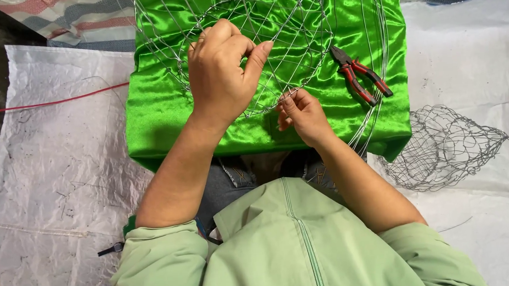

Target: A person is constructing a wire mesh cage by twisting and cutting thin metal wires over a green fabric base.

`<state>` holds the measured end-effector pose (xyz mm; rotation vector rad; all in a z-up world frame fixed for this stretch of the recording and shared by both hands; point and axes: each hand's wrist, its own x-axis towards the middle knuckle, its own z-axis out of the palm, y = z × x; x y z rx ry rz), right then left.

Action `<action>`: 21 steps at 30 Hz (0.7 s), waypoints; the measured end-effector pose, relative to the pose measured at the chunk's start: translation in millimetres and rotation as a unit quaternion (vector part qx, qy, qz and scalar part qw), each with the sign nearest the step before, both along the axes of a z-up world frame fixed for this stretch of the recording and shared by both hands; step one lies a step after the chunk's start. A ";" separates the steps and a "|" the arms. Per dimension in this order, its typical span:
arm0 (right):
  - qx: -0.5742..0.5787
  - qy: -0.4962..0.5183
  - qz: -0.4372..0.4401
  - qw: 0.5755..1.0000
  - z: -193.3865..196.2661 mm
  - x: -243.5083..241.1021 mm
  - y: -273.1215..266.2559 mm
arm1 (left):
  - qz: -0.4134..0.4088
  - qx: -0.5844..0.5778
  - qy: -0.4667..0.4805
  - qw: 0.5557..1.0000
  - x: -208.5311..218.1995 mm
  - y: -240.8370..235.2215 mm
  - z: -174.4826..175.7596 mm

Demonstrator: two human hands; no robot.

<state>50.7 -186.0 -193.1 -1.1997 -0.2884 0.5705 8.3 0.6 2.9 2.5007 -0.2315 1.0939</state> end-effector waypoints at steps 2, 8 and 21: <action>0.004 0.019 -0.004 1.000 -4.1 0.2 0.3 | 0.003 0.000 -0.002 1.000 -0.9 -1.5 -1.2; -0.151 0.046 0.033 0.987 58.6 0.1 -23.5 | 0.017 0.015 -0.013 1.000 -2.4 -7.7 -5.5; -0.586 -0.225 -0.161 0.762 11.4 151.7 -183.8 | 0.073 0.105 -0.009 0.992 -32.3 -44.6 -45.3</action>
